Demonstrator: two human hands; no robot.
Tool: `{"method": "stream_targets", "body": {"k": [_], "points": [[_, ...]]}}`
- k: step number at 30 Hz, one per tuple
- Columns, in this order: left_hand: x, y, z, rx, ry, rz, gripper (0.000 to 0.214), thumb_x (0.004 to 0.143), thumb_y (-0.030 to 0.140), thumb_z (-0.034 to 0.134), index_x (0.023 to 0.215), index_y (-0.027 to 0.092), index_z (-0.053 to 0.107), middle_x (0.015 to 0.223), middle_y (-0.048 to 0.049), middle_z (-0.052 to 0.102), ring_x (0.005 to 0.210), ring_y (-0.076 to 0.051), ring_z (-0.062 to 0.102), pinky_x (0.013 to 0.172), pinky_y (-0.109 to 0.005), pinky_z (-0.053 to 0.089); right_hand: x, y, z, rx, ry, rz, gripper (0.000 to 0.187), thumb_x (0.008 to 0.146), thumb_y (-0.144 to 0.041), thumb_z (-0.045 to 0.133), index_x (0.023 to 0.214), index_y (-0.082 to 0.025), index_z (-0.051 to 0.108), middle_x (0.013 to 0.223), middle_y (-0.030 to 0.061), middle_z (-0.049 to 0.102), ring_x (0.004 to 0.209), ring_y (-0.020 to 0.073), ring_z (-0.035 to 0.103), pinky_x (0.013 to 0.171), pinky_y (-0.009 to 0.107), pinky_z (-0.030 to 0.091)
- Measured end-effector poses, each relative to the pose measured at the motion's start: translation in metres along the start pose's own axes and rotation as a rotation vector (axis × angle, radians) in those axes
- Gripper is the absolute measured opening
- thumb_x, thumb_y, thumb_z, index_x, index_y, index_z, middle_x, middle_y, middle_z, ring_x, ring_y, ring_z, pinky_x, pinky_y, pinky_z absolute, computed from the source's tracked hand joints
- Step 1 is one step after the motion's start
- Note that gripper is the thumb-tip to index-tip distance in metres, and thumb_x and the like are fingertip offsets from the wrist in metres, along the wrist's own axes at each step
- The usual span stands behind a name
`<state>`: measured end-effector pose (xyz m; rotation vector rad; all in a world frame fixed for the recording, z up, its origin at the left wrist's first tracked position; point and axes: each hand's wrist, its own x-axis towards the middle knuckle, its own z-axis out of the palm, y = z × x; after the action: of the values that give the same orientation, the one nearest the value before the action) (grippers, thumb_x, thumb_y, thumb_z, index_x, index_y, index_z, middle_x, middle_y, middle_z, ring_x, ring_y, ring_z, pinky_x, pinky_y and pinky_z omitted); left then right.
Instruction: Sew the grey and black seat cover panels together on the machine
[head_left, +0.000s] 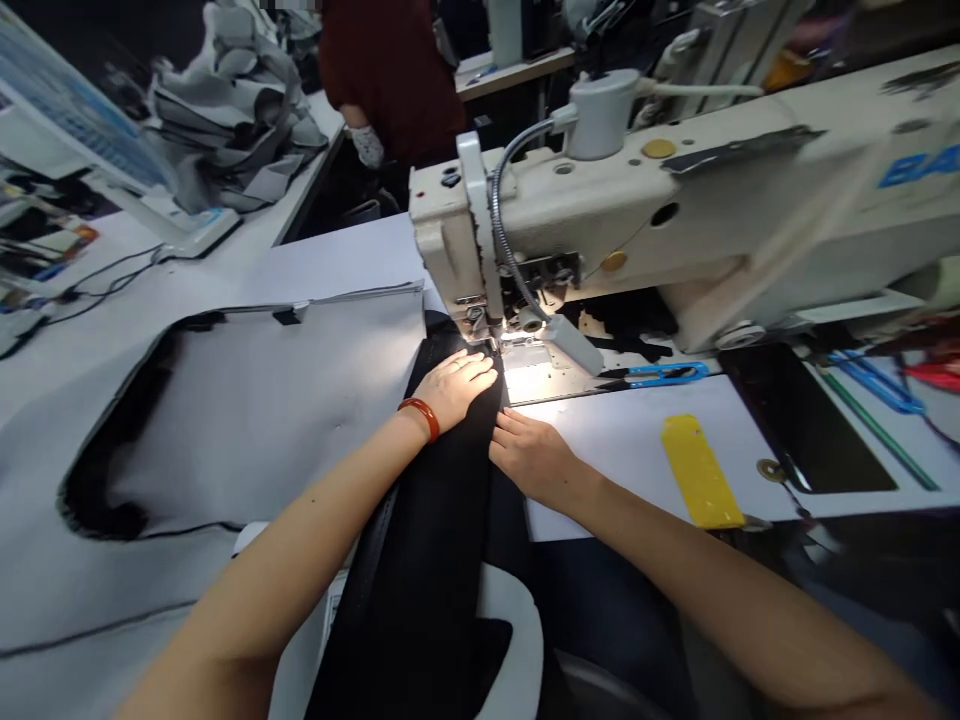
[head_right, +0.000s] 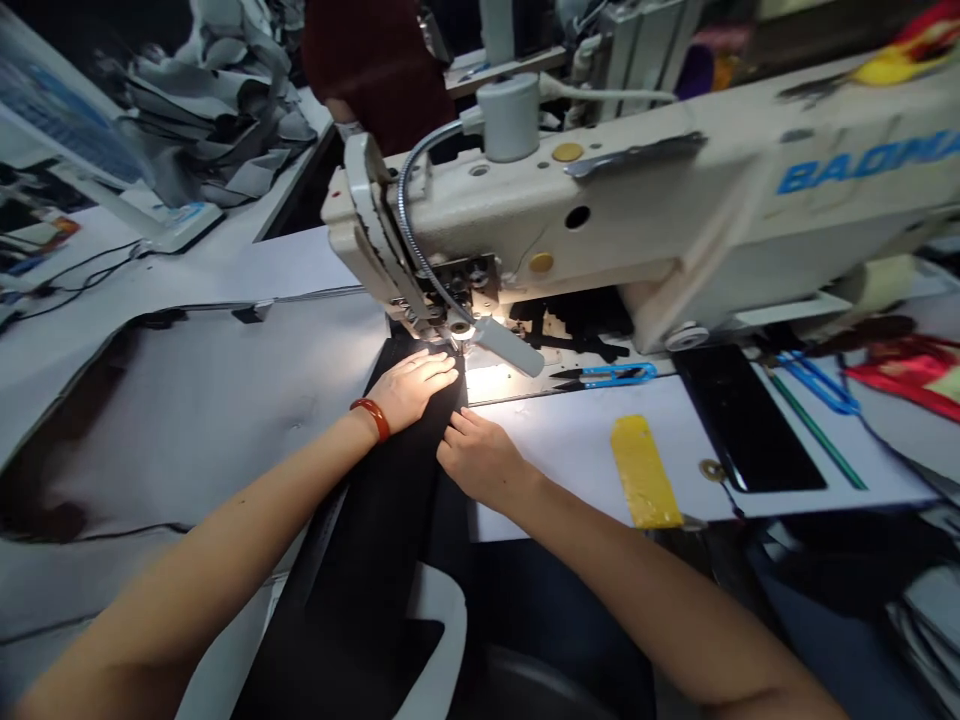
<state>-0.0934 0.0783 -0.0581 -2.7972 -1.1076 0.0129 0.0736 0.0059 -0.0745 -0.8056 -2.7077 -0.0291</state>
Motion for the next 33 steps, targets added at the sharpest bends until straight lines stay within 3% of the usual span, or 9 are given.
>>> {"method": "stream_targets", "body": {"k": [5, 8, 11, 14, 18, 22, 25, 28, 33], "points": [[0.003, 0.007, 0.003, 0.050, 0.103, -0.104, 0.041, 0.081, 0.004, 0.037, 0.112, 0.015, 0.061, 0.112, -0.0091, 0.063, 0.109, -0.022, 0.055, 0.102, -0.039, 0.040, -0.036, 0.022, -0.014, -0.065, 0.173, 0.072, 0.033, 0.086, -0.002, 0.033, 0.094, -0.013, 0.064, 0.103, 0.0066, 0.065, 0.107, 0.0207, 0.053, 0.096, 0.039, 0.039], [0.001, 0.008, 0.011, 0.047, 0.155, -0.136, 0.044, 0.080, 0.003, 0.035, 0.113, 0.017, 0.061, 0.113, -0.0078, 0.063, 0.110, -0.021, 0.055, 0.103, -0.039, 0.039, -0.065, 0.055, -0.036, -0.182, 0.284, 0.363, 0.036, 0.087, -0.003, 0.031, 0.102, -0.011, 0.062, 0.099, 0.0094, 0.066, 0.096, 0.0189, 0.057, 0.087, 0.033, 0.043], [-0.001, 0.006, 0.017, 0.048, 0.193, -0.135, 0.047, 0.078, 0.003, 0.034, 0.111, 0.019, 0.062, 0.113, -0.0071, 0.064, 0.111, -0.020, 0.055, 0.103, -0.039, 0.039, -0.058, 0.092, -0.056, -0.283, 0.076, 0.634, 0.033, 0.088, -0.006, 0.034, 0.099, -0.008, 0.064, 0.085, 0.0141, 0.065, 0.087, 0.0241, 0.056, 0.072, 0.035, 0.044], [-0.003, 0.005, 0.019, 0.031, 0.251, -0.115, 0.048, 0.077, 0.004, 0.032, 0.112, 0.018, 0.063, 0.116, -0.0089, 0.063, 0.112, -0.022, 0.055, 0.101, -0.043, 0.041, -0.023, 0.116, -0.063, -0.269, -0.168, 0.628, 0.026, 0.084, -0.008, 0.042, 0.088, -0.005, 0.067, 0.087, 0.0192, 0.064, 0.091, 0.0295, 0.054, 0.069, 0.038, 0.044], [-0.009, 0.000, 0.022, 0.038, 0.329, -0.063, 0.047, 0.081, 0.007, 0.028, 0.111, 0.015, 0.064, 0.119, -0.0103, 0.061, 0.114, -0.024, 0.054, 0.099, -0.044, 0.041, 0.004, 0.130, -0.063, -0.306, -0.219, 0.600, 0.021, 0.081, -0.007, 0.046, 0.080, -0.007, 0.067, 0.087, 0.0183, 0.065, 0.092, 0.0279, 0.054, 0.071, 0.038, 0.045], [-0.009, -0.008, 0.024, 0.002, 0.390, 0.008, 0.045, 0.085, 0.011, 0.026, 0.109, 0.014, 0.064, 0.117, -0.0100, 0.062, 0.114, -0.024, 0.054, 0.099, -0.044, 0.040, -0.025, 0.118, -0.069, -0.343, -0.187, 0.499, 0.026, 0.088, -0.007, 0.037, 0.092, -0.009, 0.063, 0.098, 0.0151, 0.063, 0.099, 0.0231, 0.053, 0.086, 0.038, 0.043], [-0.009, -0.002, 0.013, -0.151, 0.398, 0.058, 0.036, 0.090, 0.022, 0.032, 0.106, 0.018, 0.064, 0.113, -0.0087, 0.064, 0.113, -0.025, 0.055, 0.099, -0.045, 0.039, -0.057, 0.088, -0.066, -0.318, -0.064, 0.150, 0.028, 0.091, -0.009, 0.032, 0.086, -0.015, 0.060, 0.094, 0.0074, 0.063, 0.092, 0.0165, 0.054, 0.099, 0.036, 0.037], [-0.016, 0.015, -0.018, -0.391, 0.335, 0.111, 0.031, 0.091, 0.024, 0.038, 0.113, 0.019, 0.060, 0.100, -0.0072, 0.067, 0.096, -0.019, 0.060, 0.088, -0.035, 0.046, -0.066, 0.053, -0.050, -0.227, 0.187, -0.195, 0.026, 0.090, -0.008, 0.035, 0.079, -0.018, 0.057, 0.073, 0.0010, 0.059, 0.069, 0.0129, 0.053, 0.087, 0.032, 0.043], [-0.033, 0.036, -0.077, -0.785, 0.038, 0.324, 0.029, 0.091, 0.019, 0.038, 0.106, 0.018, 0.062, 0.079, -0.0037, 0.062, 0.070, -0.011, 0.057, 0.066, -0.020, 0.047, -0.023, 0.020, -0.024, 0.481, 0.379, 0.057, 0.029, 0.091, -0.014, 0.030, 0.084, -0.015, 0.058, 0.066, 0.0017, 0.056, 0.059, 0.0114, 0.051, 0.054, 0.023, 0.042]]}}
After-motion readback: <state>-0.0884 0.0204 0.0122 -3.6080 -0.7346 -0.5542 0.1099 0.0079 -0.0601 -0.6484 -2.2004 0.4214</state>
